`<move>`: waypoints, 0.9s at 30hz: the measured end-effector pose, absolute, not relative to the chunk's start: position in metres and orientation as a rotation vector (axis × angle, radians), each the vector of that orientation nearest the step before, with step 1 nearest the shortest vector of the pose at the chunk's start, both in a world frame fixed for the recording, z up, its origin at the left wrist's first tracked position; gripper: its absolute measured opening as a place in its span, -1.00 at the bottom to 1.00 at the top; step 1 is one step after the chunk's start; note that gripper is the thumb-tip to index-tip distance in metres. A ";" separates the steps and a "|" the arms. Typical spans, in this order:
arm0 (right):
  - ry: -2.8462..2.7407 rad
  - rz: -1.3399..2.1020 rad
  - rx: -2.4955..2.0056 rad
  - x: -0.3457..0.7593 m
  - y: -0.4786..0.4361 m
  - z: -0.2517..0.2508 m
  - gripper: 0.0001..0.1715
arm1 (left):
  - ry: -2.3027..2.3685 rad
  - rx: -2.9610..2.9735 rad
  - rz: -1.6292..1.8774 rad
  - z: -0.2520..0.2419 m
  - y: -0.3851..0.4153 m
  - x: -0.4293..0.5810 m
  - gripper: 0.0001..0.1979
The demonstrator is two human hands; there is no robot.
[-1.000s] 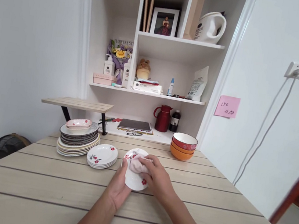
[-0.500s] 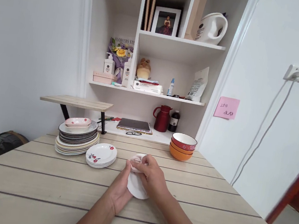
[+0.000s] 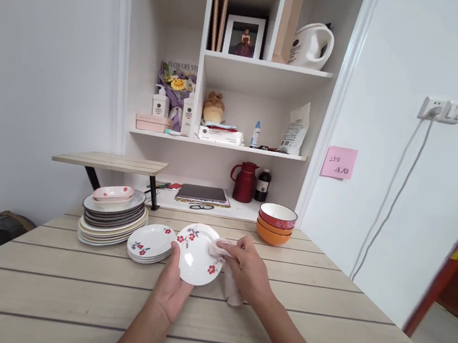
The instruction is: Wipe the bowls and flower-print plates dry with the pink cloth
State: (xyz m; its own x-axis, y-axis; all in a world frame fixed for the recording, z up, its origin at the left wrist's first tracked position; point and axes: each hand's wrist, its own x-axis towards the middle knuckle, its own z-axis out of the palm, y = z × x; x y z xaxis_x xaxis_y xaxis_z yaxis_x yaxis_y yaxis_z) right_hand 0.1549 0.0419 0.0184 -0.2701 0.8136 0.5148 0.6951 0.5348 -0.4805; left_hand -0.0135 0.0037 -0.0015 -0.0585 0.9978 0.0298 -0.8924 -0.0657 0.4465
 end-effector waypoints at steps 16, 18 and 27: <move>-1.911 0.056 -1.285 0.159 0.048 0.020 -0.65 | 0.426 0.577 1.269 -0.010 -0.006 0.002 -0.40; -1.920 0.034 -1.266 0.158 0.048 0.020 -0.65 | 0.403 0.571 1.255 -0.010 -0.006 0.003 -0.41; -2.049 -0.003 -1.107 0.145 0.041 0.019 -0.60 | 0.377 0.571 1.203 -0.011 -0.009 0.006 -0.40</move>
